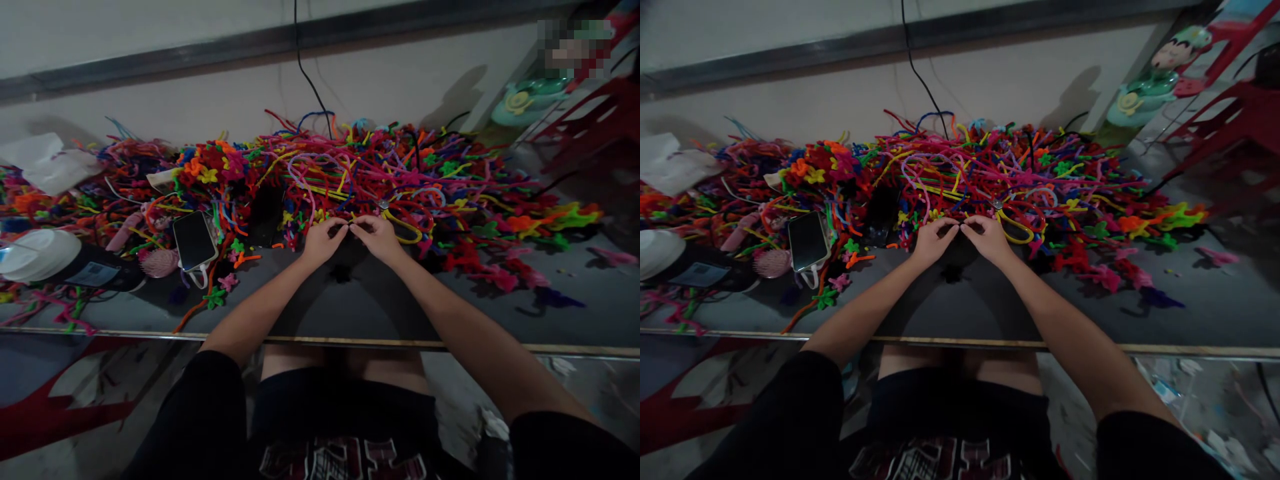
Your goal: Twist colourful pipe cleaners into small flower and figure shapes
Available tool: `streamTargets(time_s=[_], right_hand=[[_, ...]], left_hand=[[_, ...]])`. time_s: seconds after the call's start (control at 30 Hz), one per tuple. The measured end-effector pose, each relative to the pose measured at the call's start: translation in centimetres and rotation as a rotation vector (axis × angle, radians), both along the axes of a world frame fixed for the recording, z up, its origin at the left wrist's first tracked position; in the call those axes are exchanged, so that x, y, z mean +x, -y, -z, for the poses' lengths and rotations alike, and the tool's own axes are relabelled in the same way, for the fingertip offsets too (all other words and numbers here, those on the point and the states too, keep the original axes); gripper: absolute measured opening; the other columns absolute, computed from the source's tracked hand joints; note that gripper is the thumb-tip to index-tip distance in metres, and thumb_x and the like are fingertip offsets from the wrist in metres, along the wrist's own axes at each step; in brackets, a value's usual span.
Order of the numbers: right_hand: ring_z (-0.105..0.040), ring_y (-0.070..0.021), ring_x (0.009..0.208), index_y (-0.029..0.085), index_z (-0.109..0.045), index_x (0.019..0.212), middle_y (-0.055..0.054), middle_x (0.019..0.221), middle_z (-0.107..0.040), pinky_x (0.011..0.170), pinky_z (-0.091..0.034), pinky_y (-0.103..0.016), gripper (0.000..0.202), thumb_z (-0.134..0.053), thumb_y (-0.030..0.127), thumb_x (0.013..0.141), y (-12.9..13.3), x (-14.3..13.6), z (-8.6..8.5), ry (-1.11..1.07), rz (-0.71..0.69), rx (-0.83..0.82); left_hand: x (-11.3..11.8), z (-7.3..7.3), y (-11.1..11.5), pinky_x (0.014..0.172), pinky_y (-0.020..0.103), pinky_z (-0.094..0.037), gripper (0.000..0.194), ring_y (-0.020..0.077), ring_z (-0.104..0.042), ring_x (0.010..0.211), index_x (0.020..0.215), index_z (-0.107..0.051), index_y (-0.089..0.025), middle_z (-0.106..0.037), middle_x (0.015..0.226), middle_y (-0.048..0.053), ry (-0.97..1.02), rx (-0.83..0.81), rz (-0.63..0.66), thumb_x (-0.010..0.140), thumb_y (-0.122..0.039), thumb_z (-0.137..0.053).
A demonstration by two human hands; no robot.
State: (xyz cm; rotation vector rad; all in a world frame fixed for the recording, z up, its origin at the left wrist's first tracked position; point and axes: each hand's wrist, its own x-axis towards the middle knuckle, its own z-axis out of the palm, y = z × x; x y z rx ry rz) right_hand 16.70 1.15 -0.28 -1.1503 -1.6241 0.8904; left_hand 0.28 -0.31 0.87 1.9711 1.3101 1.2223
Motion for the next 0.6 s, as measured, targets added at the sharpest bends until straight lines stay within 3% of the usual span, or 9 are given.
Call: streamTargets(time_s=[0.27,0.6], right_hand=[[-0.060,-0.0157,0.068,0.018,-0.067,0.083,-0.004,0.077,-0.068,0.065,-0.050,-0.031,0.026,-0.067,0.042,0.074,0.25,-0.02,-0.31,-0.004,-0.027,0.001],[-0.058,-0.0147,0.062,0.018,-0.065,0.080,-0.002,0.071,-0.065,0.059,-0.047,-0.028,0.023,-0.063,0.040,0.074,0.03,0.08,0.01,0.033,-0.016,0.006]], left_hand=[[-0.06,0.40,-0.13,0.071,0.024,-0.051,0.010,0.0120,-0.065,0.075,0.089,-0.066,-0.019,-0.071,0.085,0.002,0.003,0.028,-0.020,0.084,-0.022,-0.057],[-0.08,0.18,-0.02,0.066,0.023,-0.050,0.018,0.0125,-0.065,0.073,0.090,-0.067,-0.019,-0.071,0.082,0.001,-0.014,-0.010,0.013,0.087,-0.031,-0.054]])
